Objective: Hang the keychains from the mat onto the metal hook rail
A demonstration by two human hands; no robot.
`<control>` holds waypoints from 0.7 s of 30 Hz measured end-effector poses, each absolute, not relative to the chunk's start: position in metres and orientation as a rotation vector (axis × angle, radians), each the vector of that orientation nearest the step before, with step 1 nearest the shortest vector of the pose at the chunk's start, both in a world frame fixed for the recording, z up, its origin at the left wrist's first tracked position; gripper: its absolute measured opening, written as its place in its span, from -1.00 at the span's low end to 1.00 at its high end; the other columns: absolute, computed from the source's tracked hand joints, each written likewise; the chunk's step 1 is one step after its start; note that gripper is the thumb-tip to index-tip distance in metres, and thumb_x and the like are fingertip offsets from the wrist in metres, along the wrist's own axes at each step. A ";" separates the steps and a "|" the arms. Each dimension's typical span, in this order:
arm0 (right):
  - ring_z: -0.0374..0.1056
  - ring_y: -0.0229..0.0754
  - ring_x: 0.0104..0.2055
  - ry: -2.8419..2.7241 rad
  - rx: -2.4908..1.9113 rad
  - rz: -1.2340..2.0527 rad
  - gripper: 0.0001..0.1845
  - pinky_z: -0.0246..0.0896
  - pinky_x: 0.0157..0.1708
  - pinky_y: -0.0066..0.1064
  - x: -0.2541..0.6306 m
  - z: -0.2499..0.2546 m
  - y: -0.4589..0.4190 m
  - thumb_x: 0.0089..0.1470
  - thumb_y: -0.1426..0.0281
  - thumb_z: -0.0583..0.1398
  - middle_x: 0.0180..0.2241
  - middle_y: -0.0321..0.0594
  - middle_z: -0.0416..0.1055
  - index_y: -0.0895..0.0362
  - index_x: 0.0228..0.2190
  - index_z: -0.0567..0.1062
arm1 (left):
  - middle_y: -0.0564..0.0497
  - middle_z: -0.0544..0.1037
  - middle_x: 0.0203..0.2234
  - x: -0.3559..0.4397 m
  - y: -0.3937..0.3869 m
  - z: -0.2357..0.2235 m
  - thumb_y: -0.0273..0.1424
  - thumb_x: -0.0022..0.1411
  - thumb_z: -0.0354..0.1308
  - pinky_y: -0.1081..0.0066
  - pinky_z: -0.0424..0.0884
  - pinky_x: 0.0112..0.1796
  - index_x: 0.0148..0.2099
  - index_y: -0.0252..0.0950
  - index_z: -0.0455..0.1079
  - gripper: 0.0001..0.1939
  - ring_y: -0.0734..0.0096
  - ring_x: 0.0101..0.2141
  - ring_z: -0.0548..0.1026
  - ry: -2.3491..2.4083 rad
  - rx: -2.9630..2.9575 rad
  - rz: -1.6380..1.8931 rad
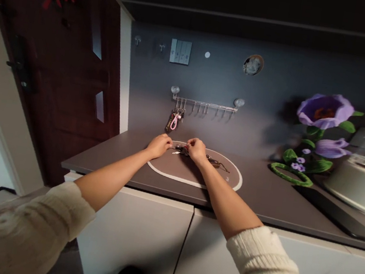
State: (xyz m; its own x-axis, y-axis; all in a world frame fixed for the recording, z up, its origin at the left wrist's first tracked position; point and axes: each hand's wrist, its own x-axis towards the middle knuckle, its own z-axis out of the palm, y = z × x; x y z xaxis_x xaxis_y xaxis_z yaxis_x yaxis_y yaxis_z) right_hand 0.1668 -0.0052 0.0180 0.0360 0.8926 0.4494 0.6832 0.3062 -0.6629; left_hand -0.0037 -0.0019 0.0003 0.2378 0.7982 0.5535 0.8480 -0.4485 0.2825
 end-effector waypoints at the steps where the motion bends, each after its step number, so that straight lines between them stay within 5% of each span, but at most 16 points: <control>1: 0.30 -0.31 -0.44 -1.757 -1.474 0.248 -0.86 0.12 -0.38 -0.51 0.168 0.018 -0.008 -0.05 0.46 0.11 -0.47 -0.21 0.44 0.20 -0.43 0.47 | -0.05 0.41 -0.29 -0.004 -0.002 0.000 -0.43 0.13 0.04 0.39 0.27 -0.21 -0.31 -0.26 0.43 -0.86 0.35 -0.23 0.38 -1.603 -2.413 -1.000; 10: 0.35 -0.19 -0.35 -2.020 -1.734 0.006 -0.74 0.08 -0.38 -0.48 0.167 0.022 -0.018 -0.01 0.31 0.14 -0.40 -0.07 0.48 0.20 -0.35 0.53 | -0.04 0.42 -0.28 -0.004 -0.005 0.001 -0.42 0.13 0.04 0.42 0.26 -0.23 -0.31 -0.26 0.43 -0.86 0.37 -0.25 0.37 -1.592 -2.427 -0.954; 21: 0.36 -0.19 -0.28 -2.125 -1.691 -0.086 -0.76 0.08 -0.34 -0.50 0.167 0.020 -0.017 0.04 0.38 0.09 -0.31 -0.04 0.48 0.20 -0.32 0.52 | -0.03 0.42 -0.31 -0.004 -0.005 0.003 -0.43 0.13 0.03 0.43 0.24 -0.24 -0.31 -0.27 0.43 -0.85 0.38 -0.26 0.36 -1.549 -2.443 -0.956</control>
State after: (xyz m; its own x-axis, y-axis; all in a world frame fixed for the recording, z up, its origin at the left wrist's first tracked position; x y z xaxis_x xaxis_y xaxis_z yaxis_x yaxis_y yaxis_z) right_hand 0.1668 -0.0169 0.0203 -0.1710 0.9173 0.3595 0.9433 0.2577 -0.2090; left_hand -0.0041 -0.0054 0.0029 0.2876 0.7838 0.5504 0.8435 -0.4795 0.2421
